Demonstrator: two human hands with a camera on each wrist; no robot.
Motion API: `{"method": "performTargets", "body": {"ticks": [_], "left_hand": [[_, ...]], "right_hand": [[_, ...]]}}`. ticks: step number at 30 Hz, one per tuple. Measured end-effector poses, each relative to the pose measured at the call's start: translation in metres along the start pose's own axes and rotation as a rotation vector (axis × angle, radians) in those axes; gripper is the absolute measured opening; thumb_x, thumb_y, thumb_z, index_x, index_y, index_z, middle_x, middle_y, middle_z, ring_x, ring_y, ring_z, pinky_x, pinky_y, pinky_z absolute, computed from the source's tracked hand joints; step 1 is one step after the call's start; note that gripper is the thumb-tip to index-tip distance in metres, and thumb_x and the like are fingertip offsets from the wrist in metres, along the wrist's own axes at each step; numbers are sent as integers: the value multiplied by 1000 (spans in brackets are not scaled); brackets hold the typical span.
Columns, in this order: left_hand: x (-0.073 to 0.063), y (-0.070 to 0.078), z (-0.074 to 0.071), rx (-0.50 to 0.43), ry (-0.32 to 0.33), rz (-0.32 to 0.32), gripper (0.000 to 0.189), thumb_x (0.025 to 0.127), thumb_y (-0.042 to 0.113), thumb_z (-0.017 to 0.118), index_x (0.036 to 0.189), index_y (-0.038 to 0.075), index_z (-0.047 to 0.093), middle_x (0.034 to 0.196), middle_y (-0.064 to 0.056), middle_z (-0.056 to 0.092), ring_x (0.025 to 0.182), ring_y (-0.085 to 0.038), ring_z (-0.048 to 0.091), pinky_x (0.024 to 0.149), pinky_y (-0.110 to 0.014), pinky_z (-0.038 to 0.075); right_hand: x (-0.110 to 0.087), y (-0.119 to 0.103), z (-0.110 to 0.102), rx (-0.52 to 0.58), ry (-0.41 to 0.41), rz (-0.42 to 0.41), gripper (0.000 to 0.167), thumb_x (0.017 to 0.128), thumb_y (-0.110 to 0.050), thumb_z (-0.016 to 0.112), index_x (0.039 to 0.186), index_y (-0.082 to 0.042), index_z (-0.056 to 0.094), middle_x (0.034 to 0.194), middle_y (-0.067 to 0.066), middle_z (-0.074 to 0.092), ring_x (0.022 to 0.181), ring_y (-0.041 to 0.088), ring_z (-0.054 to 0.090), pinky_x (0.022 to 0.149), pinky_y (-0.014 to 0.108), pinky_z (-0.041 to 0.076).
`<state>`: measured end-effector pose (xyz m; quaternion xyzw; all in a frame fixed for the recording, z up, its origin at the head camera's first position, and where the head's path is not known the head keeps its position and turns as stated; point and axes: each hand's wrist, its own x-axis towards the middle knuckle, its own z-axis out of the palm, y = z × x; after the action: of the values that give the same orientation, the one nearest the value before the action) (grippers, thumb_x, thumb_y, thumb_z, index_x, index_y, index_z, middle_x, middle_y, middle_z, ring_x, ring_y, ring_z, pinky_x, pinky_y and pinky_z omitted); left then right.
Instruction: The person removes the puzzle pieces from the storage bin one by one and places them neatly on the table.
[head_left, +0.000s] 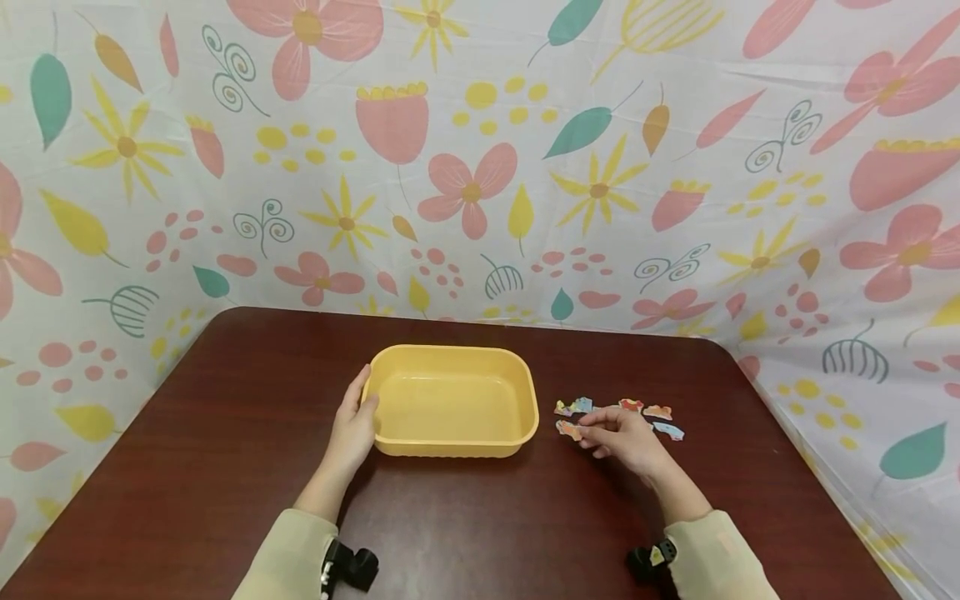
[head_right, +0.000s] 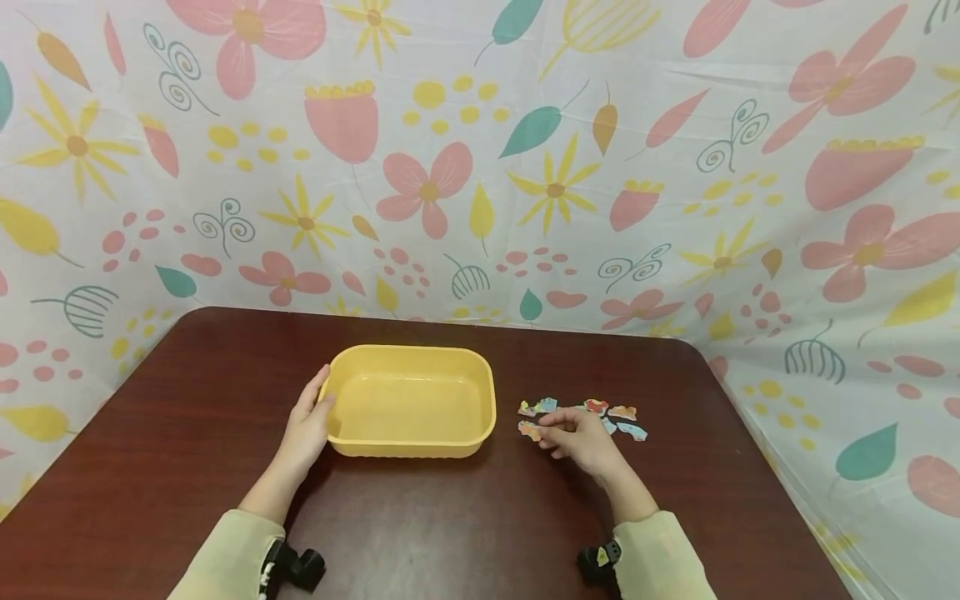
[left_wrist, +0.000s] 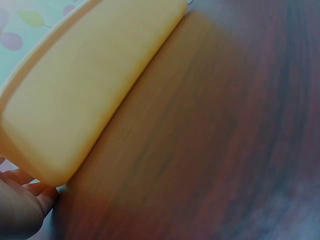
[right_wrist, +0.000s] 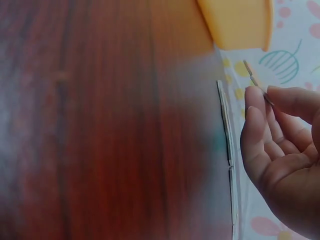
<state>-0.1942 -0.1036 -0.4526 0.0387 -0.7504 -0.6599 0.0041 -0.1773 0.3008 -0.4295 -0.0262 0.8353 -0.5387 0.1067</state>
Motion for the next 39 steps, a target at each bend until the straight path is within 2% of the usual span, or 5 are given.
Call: {"method": "performTargets", "body": {"ticks": [12,20,25,30,39], "left_hand": [[-1,4,-3,-7,-8,9,52,102,16,35,152,20,23,158,-4,20,138,-26,27,108,-48,30],[5,4,-13,88,-50,36,56,101,31,42,152,18,22,158,-2,20,145,-26,16,114,-49,22],[7,11,-24,325,-89,110,65,99,47,38,153,18,16,159,-5,16,145,-30,13,115,-53,16],[17,26,-31,727,-41,282,79,94,63,34,154,17,10,159,-14,5,146,-37,2,113,-61,11],[31,52,-10,1116,-24,352,94,83,81,24,153,24,0,159,-5,-13,146,-29,-12,116,-55,-2]], "right_hand": [[3,-5,-8,-168,-135,30,27,89,-13,63,106,8,61,90,15,71,77,20,67,65,34,56],[11,-22,-10,-438,55,-12,23,92,-18,61,103,2,64,85,14,68,70,20,63,58,31,51],[17,-43,-8,-632,177,-114,53,94,-47,52,124,-3,58,119,20,62,96,32,62,76,44,51],[29,-61,2,-821,219,-199,79,92,-63,40,147,-6,32,153,19,28,140,39,27,108,60,26],[43,-74,26,-1057,251,-268,81,92,-68,29,154,-18,13,160,10,5,147,31,1,114,59,1]]}}
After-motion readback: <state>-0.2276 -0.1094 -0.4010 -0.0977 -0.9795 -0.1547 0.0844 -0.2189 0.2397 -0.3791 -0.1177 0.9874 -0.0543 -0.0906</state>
